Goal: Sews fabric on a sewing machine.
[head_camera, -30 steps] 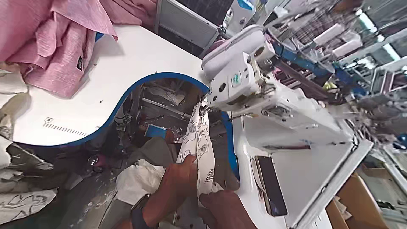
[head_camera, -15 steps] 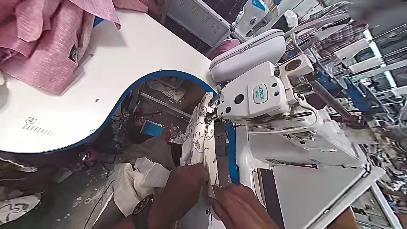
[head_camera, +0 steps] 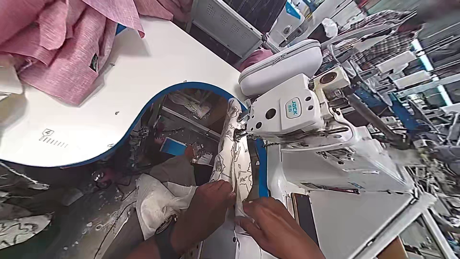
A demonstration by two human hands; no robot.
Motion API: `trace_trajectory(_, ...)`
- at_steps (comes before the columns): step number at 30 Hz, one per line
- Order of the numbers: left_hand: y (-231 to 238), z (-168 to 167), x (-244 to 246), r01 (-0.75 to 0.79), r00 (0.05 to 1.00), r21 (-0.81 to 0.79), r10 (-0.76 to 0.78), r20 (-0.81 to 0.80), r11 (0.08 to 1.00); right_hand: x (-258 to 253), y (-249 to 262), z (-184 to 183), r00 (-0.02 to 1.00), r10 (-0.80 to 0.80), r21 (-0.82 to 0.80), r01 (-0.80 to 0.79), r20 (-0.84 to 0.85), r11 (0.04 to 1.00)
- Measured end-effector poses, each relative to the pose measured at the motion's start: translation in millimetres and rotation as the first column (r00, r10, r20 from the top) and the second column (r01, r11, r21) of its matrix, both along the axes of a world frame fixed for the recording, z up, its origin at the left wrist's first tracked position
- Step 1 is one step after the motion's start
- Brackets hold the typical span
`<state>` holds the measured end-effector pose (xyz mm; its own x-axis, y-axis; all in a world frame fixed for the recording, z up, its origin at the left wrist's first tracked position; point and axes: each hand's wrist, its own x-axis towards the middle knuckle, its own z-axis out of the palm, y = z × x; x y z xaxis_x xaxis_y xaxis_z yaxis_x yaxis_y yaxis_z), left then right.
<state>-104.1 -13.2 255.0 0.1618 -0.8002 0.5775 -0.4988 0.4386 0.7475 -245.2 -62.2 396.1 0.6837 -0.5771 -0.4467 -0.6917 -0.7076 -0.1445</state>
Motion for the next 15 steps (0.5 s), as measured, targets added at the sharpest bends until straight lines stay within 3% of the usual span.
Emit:
trace_trajectory(4,21.2,17.8,0.5,0.027,0.999,0.221,-0.035,0.031,0.975,18.9,5.4,-0.9,0.991,-0.068,-0.178,0.047,-0.115,0.983)
trace_trajectory(8,22.0,18.3,0.8,0.080,0.996,0.228,-0.073,-0.042,0.970,44.3,-6.6,-1.4,0.965,-0.131,-0.168,0.093,-0.228,0.981)
trace_trajectory(11,15.6,18.3,6.2,0.137,0.981,0.340,-0.081,-0.175,0.931,47.9,-19.6,-2.5,0.940,-0.196,-0.046,0.191,-0.280,0.981)
trace_trajectory(15,20.7,-23.1,78.7,0.344,0.889,0.469,-0.122,-0.440,0.814,-31.5,-17.1,-38.9,0.890,-0.344,0.140,0.398,-0.300,0.907)
